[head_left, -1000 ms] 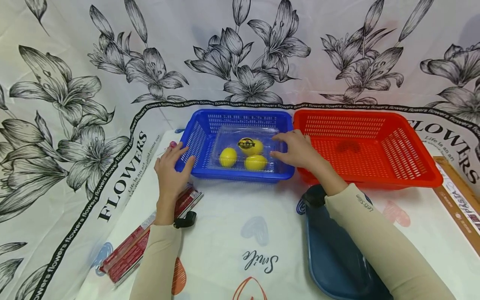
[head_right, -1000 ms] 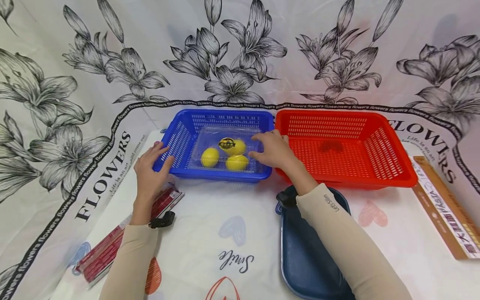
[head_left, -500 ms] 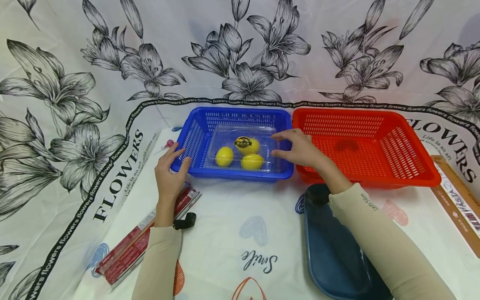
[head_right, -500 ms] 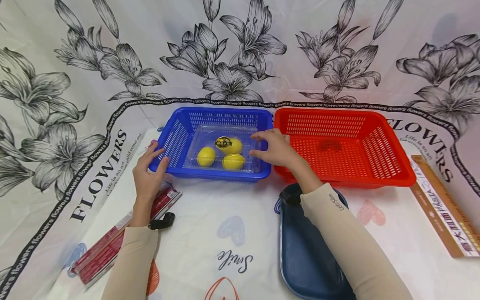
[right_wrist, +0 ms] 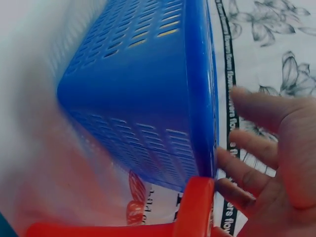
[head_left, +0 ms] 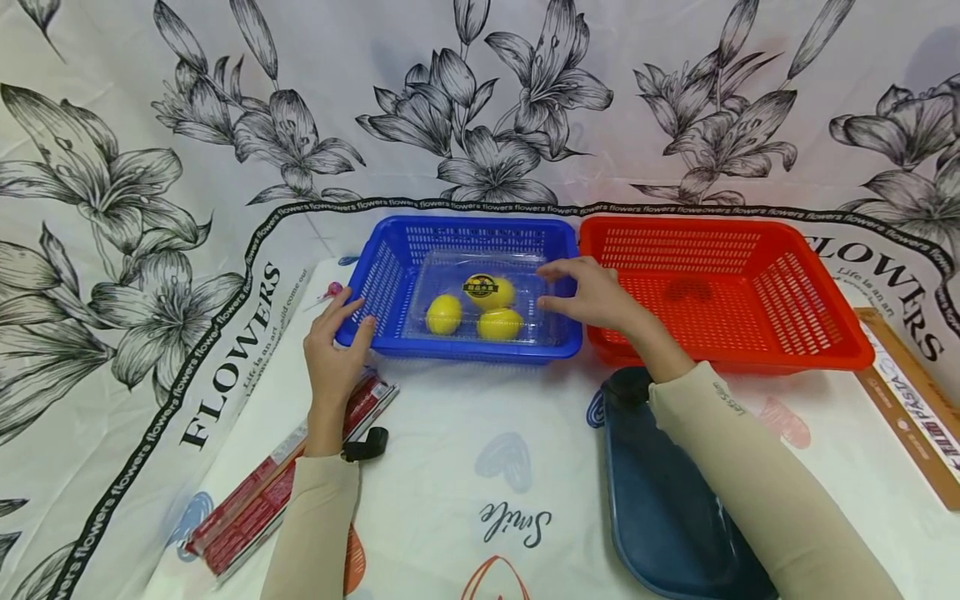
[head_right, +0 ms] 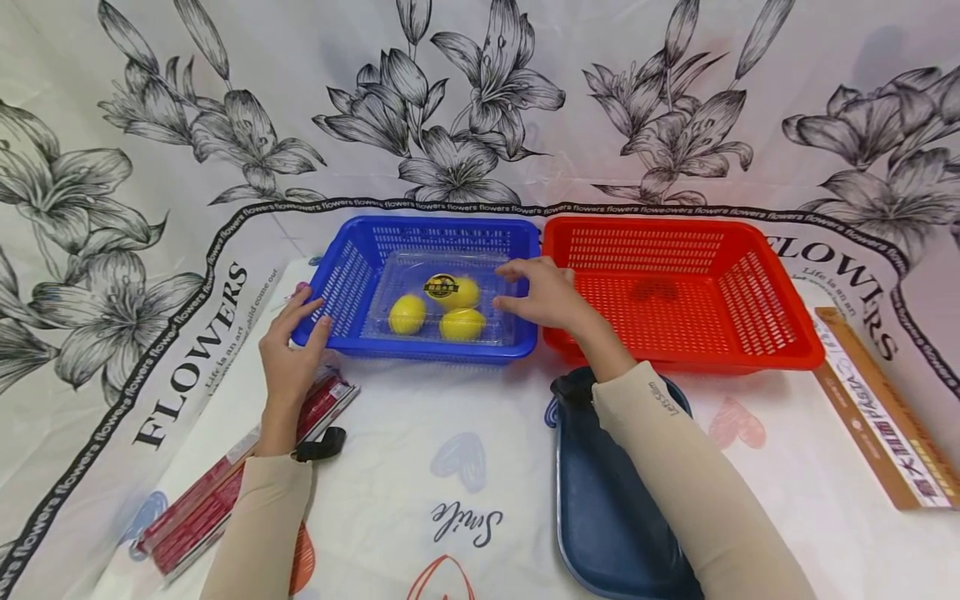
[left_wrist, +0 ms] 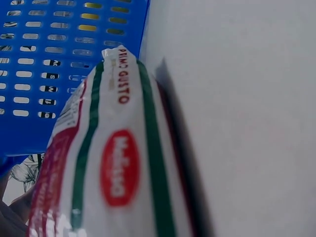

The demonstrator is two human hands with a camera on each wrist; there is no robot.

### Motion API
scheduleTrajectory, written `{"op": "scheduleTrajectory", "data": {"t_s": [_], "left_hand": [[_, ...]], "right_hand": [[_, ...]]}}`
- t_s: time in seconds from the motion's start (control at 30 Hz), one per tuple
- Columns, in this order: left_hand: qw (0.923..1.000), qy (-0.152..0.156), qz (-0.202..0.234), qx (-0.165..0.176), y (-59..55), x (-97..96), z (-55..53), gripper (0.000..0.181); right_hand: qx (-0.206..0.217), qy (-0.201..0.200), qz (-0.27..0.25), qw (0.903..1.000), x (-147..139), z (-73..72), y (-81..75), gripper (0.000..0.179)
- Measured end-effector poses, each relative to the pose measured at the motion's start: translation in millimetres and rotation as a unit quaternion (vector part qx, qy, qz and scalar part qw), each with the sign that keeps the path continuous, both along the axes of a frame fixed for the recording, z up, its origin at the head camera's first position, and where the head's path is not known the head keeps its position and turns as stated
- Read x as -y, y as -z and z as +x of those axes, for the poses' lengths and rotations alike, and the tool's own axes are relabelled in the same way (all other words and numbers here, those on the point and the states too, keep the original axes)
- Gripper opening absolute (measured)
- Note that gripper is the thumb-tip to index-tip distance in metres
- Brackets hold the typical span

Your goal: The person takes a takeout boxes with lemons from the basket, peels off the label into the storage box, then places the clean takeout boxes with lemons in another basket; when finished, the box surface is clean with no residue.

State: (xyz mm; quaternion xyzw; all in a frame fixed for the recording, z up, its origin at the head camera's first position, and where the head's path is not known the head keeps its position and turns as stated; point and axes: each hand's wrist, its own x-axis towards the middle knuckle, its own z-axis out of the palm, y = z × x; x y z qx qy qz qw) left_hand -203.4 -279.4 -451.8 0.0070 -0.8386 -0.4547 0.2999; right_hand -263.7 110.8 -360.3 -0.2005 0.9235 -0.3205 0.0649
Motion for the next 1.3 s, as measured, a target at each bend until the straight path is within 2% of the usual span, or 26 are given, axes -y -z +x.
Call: {"op": "scheduleTrajectory", "data": {"t_s": [0.2,0.47,0.7,0.97,1.3], "left_hand": [[1.0,-0.003,0.006,0.007,-1.4,0.0,1.2,0.038],[1.0,0.002,0.004,0.006,-0.8,0.1,0.9,0.038],[0.9999,0.009,0.013,0.005,1.0,1.4,0.2,0.037],[0.9998,0.013,0.015,0.003,0.3,1.3,0.9,0.037],[0.9998,0.01,0.014,0.007,0.1,0.7,1.7,0.036]], "right_hand": [[-0.02,-0.007,0.074,0.997,9,-0.1,-3.4,0.059],[-0.018,-0.025,0.049,0.9983,9,-5.9,-1.8,0.062],[-0.04,-0.033,0.096,0.9941,8,-13.6,0.6,0.072],[-0.047,-0.053,0.106,0.9919,9,-10.8,9.0,0.096],[-0.079,-0.062,0.087,0.9911,14,-7.2,16.5,0.098]]}}
